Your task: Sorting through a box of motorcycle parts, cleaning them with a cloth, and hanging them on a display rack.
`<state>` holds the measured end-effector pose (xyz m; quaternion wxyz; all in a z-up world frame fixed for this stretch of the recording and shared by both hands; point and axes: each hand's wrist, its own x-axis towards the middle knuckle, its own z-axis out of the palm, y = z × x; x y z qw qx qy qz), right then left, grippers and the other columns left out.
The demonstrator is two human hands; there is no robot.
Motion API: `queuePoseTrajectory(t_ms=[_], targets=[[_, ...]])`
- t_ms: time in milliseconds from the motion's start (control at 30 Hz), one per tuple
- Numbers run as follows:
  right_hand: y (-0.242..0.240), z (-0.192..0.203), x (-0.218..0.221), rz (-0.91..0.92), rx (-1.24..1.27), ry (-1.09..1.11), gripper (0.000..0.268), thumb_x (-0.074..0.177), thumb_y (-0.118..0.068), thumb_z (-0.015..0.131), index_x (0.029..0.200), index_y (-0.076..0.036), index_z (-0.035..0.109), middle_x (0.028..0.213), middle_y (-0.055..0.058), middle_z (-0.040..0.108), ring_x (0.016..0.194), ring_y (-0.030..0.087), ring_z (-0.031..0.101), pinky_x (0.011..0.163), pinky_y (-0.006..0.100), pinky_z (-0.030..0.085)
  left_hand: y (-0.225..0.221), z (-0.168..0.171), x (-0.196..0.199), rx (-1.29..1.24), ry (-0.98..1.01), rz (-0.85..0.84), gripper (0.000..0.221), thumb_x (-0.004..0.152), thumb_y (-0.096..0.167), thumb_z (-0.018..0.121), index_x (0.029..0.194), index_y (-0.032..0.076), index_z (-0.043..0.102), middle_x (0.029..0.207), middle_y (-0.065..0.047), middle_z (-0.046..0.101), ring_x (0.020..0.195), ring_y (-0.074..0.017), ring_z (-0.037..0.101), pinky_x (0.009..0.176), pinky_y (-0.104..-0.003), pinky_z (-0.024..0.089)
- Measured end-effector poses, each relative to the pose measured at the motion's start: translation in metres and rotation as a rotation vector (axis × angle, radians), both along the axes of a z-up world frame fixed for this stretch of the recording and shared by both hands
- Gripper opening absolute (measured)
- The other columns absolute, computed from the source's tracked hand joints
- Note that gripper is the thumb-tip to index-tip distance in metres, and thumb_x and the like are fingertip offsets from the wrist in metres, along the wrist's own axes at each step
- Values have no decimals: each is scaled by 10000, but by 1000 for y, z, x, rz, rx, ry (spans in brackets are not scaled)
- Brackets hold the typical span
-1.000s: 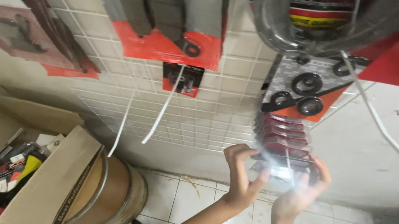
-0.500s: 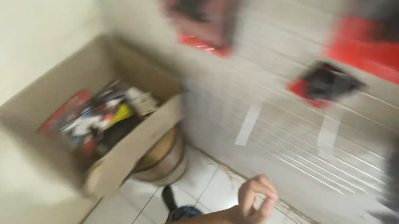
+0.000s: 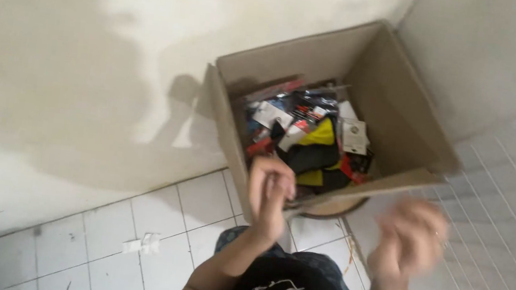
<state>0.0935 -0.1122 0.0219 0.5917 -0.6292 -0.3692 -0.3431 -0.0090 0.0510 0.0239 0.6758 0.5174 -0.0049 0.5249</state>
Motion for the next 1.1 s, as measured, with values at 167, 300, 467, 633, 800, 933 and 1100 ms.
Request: queuePoseTrajectory(t_ms=[167,300,467,633,800,933,1100], targets=[[114,28,69,301,-1051,155,146,971,-164,634,1098,-142,704,913,94,696,860,310,672,778,459,522,73,-2,11,-80,363,183,226,1096,269,454,1035,63,521,731,-43,483,650,-122,442,651,-301,392],[152,-72,131,191,-1624,-57,450,863,-329,697,1269,-144,642,1060,175,718,966,384,705,803,526,543,77,-40,25,-144,437,184,142,1080,218,466,1062,86,516,777,-35,494,721,-130,465,708,-289,418],[160,-209,175,-50,-2169,-384,900,731,-133,835,1491,-316,388,1531,101,504,1369,381,472,936,597,442,73,-35,21,-83,587,210,96,1027,62,497,1003,76,589,708,-96,568,609,-160,477,616,-310,440],[161,-242,205,-48,-1920,-771,560,901,-227,647,1425,-320,472,1385,78,577,1212,288,577,929,513,456,76,-43,24,-84,605,245,111,1027,70,505,994,82,611,685,-98,595,603,-177,516,605,-315,440],[169,-157,206,244,-1512,-781,257,880,-179,563,1110,-210,673,938,48,755,904,202,708,917,431,452,74,-45,28,-72,642,244,94,1020,98,528,995,93,618,681,-89,611,637,-190,536,644,-322,446],[178,-36,196,723,-1722,400,428,899,-268,663,1229,5,665,1086,227,717,973,354,678,894,445,531,71,-35,24,-28,720,168,141,1012,158,542,975,95,663,671,-102,672,610,-218,574,620,-335,472],[152,33,173,764,-1495,676,486,858,-166,702,1322,-25,679,1232,225,744,1131,411,708,1029,523,508,54,-14,30,-21,893,-87,373,1042,382,540,923,103,758,708,-110,744,602,-263,650,590,-365,488]])
